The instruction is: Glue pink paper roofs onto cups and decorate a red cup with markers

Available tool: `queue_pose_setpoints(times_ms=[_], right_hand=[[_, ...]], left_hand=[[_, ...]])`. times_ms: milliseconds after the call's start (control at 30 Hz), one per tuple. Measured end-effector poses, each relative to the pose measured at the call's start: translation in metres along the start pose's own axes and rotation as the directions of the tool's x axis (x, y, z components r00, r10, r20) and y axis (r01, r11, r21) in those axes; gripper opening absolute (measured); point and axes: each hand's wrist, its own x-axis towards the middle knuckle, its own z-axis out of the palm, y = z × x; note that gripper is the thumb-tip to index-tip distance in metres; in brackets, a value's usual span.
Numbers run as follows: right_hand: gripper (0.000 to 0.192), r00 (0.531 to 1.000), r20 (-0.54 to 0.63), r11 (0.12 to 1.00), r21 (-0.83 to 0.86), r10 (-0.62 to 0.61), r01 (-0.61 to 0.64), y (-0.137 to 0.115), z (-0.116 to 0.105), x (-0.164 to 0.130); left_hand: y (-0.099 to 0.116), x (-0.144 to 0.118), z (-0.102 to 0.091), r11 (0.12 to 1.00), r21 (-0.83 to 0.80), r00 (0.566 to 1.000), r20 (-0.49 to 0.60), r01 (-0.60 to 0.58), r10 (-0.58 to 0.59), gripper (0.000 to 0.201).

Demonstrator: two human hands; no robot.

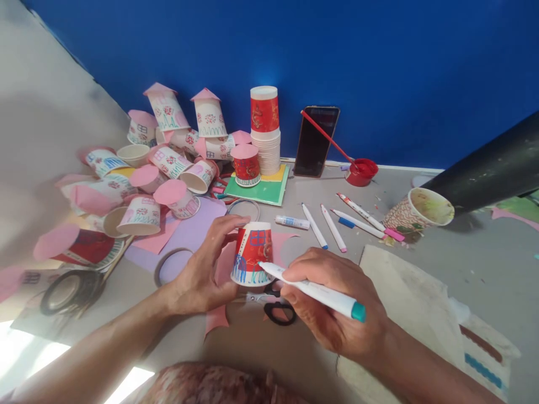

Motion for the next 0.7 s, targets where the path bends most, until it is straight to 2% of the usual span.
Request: queue_pose_setpoints(times_ms=[133, 533, 700], right_hand=[[0.022, 1.000, -0.013, 1.000, -0.004, -0.005, 0.005, -0.0008, 0.0002, -0.0027], [0.026, 0.998, 0.055, 0.999, 0.012, -0.037, 0.037, -0.0013, 0.0017, -0.0004], [0.028, 0.998, 0.043, 0.998, 0.013, -0.055, 0.055, -0.0011, 0.0055, 0.0002]], left_hand=[[-0.0011, 0.0002, -0.0001, 0.999, 0.012, 0.999, 0.004, -0.031, 0.031, 0.099], [-0.0007, -0.0008, -0.0001, 0.999, 0.017, 0.998, 0.041, -0.038, 0.038, 0.100], [0.0014, -0.0001, 0.0012, 0.999, 0.023, 0.998, 0.055, -0.034, 0.032, 0.101]])
